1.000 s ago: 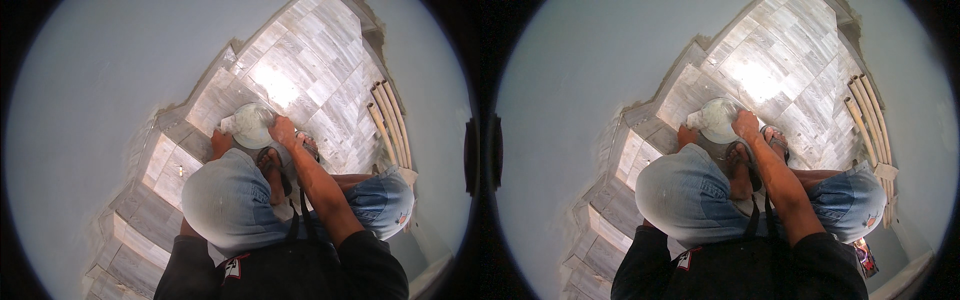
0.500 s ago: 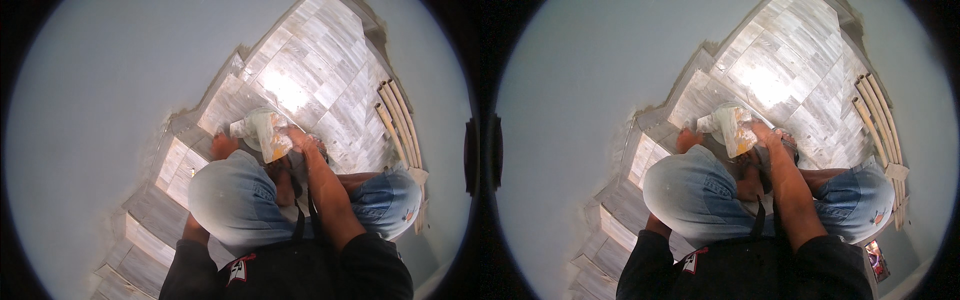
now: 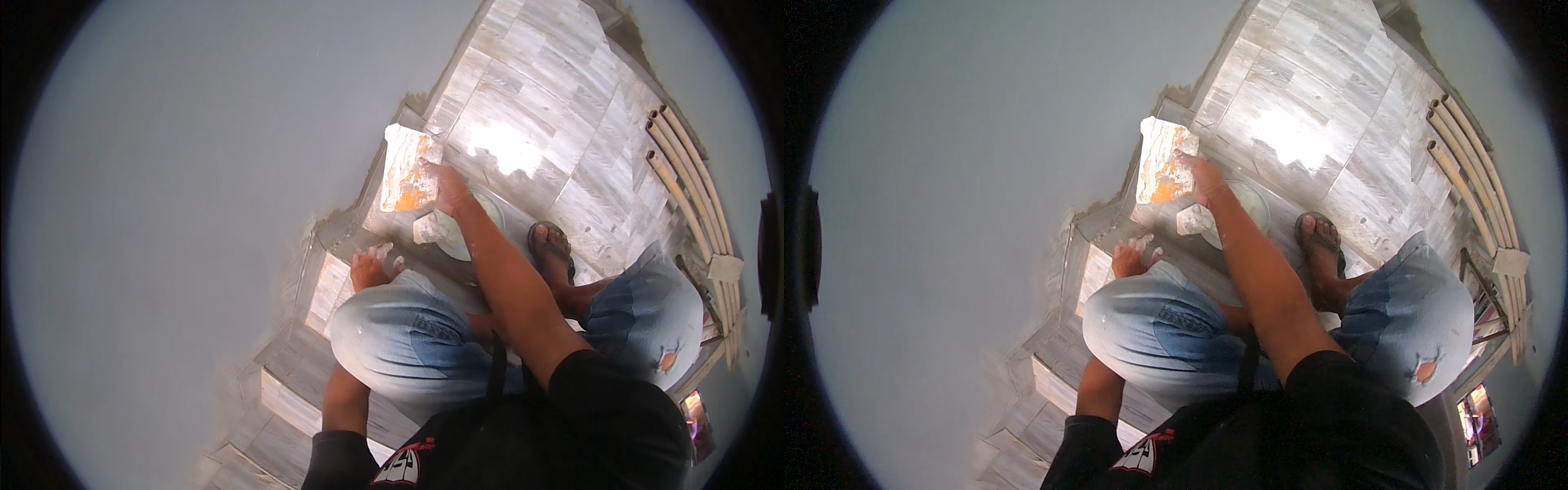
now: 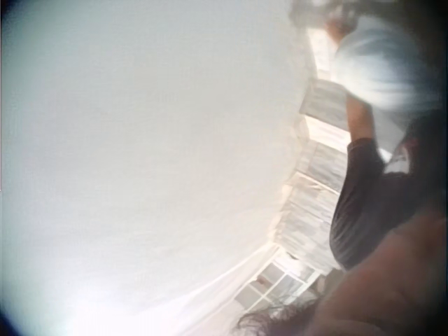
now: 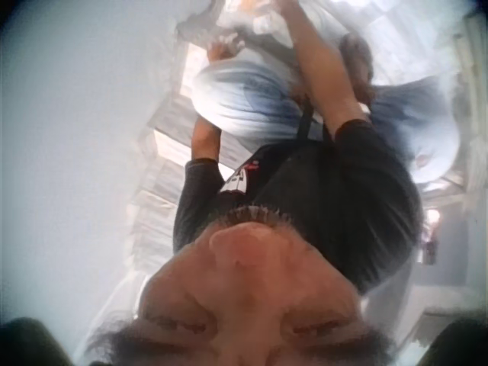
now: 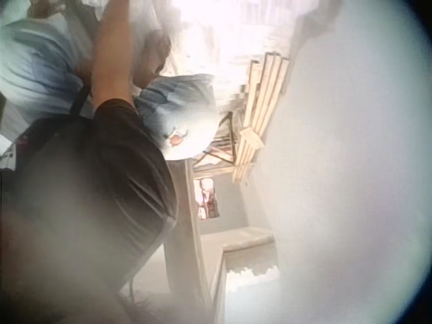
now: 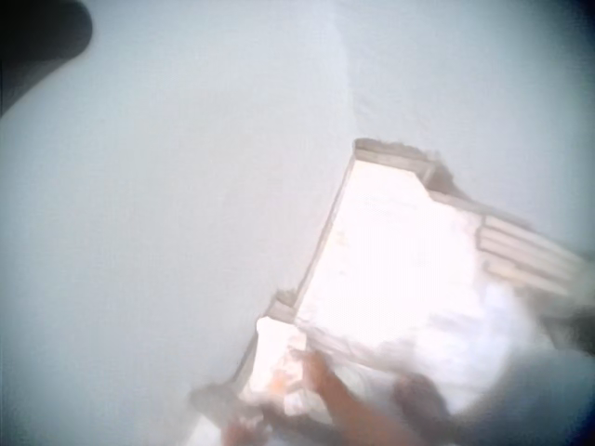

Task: The person sits on tiled stairs and applies a white grout-like substance into the gaps between tiles using a small trowel. They repeatedly scoop material from a bucket and smooth it into the joints.

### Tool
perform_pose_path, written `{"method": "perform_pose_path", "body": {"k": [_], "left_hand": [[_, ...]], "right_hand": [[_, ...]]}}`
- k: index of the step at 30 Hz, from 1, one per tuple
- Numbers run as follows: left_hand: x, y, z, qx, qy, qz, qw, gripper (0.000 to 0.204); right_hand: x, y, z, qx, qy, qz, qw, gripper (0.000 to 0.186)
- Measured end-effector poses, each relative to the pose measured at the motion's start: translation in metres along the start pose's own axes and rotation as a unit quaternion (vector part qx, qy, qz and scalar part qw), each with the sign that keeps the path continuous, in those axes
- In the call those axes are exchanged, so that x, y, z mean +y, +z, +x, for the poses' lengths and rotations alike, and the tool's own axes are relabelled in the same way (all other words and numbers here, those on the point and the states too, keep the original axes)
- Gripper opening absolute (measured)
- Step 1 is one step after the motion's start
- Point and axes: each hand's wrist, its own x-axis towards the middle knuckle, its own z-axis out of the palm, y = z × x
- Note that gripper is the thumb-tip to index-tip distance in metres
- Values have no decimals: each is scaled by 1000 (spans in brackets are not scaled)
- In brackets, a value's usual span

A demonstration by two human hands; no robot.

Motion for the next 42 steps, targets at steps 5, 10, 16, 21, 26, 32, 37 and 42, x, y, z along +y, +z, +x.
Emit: {"method": "perform_pose_path", "body": {"k": [5,10,16,21,26,32,37,42], "left_hand": [[-2,-5,3,-100,-32,18,994,43],[-3,-10,7,-219,-67,45,972,46],[-10,-4,-2,-191,-57,33,979,48],[-15,2,-2,-198,-52,34,978,48],[-16,0,-1,-190,-38,57,979,46],[-20,12,-18,-48,-47,-43,997,41],[-5,-2,3,-257,-74,117,957,43],[-8,0,-1,-138,-31,46,989,43]], "right_hand": [[19,10,22,114,-57,19,992,31],[26,25,38,213,-111,-14,971,25],[23,57,33,301,-148,-73,939,24],[23,72,41,331,-211,-196,899,25],[31,68,44,336,-255,-162,892,26],[7,69,59,359,-216,-241,875,27],[14,60,56,356,-242,-190,882,28],[5,65,64,364,-233,-286,855,28]]}}
